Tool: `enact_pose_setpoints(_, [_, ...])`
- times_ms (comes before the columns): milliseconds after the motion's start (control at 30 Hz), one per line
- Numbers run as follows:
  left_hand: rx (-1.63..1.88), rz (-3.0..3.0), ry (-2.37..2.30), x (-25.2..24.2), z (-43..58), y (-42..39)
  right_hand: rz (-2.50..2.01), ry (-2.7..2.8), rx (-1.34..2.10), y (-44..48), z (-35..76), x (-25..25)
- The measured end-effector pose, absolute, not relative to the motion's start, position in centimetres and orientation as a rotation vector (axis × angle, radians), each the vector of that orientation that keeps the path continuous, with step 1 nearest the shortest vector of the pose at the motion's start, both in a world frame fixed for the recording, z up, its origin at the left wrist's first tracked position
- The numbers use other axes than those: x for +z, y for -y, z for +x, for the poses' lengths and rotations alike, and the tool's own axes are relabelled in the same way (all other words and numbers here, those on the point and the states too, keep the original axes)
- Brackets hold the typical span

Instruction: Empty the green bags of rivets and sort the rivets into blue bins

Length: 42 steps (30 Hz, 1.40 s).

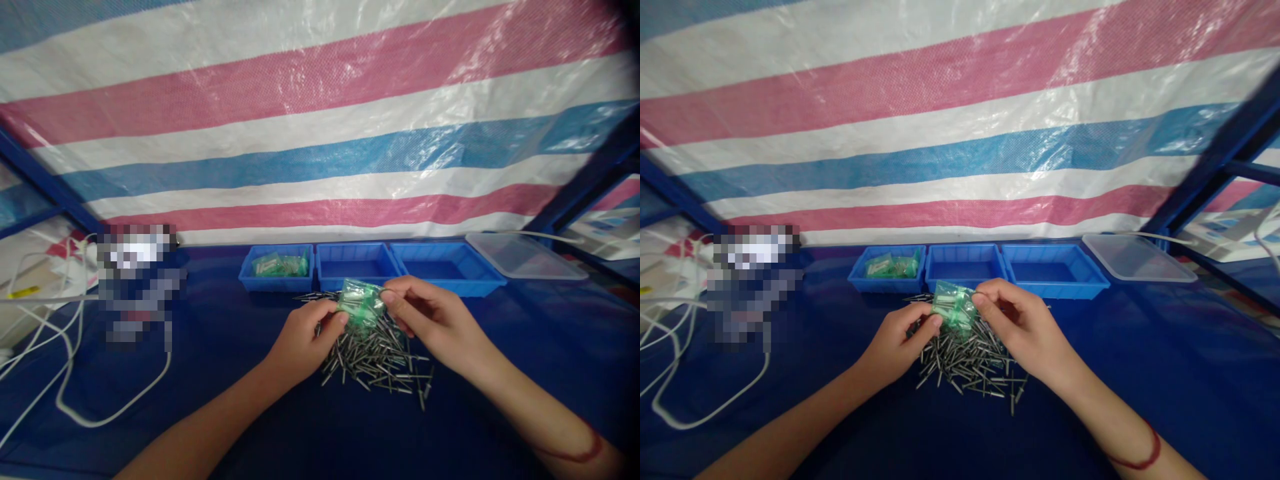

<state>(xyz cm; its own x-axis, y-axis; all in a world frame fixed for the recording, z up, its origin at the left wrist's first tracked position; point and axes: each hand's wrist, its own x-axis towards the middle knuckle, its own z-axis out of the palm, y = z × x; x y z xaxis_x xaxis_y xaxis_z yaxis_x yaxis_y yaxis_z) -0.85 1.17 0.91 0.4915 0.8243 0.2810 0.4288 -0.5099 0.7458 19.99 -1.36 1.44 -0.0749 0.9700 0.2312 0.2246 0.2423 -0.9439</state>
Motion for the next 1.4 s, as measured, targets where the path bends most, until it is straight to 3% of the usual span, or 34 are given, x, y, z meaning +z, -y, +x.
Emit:
enact_pose_setpoints(400, [0.987,1.694,-0.968,0.4,-1.2,-1.6,-1.140,1.395,1.003,1.6,19.4,2.2])
enact_pose_setpoints(767, [1.061,2.035,-1.083,0.5,-1.6,-2.4,-1.173,1.629,0.847,1.6,19.4,1.3])
enact_pose_setpoints(933, [1.300,2.152,-1.265,2.2,-4.1,-4.4,-1.194,1.613,0.754,1.3,20.3,1.6])
enact_pose_setpoints(1100, [1.679,1.910,-1.602,3.0,-8.2,-8.0,-1.211,1.597,0.746,1.1,21.1,1.8])
enact_pose_setpoints(1200, [1.637,1.927,-1.701,2.3,-9.7,-9.7,-1.226,1.600,0.723,1.2,21.1,1.9])
enact_pose_setpoints(1400, [1.231,2.335,-1.748,1.2,-9.0,-10.5,-1.296,1.623,0.699,1.5,21.1,2.2])
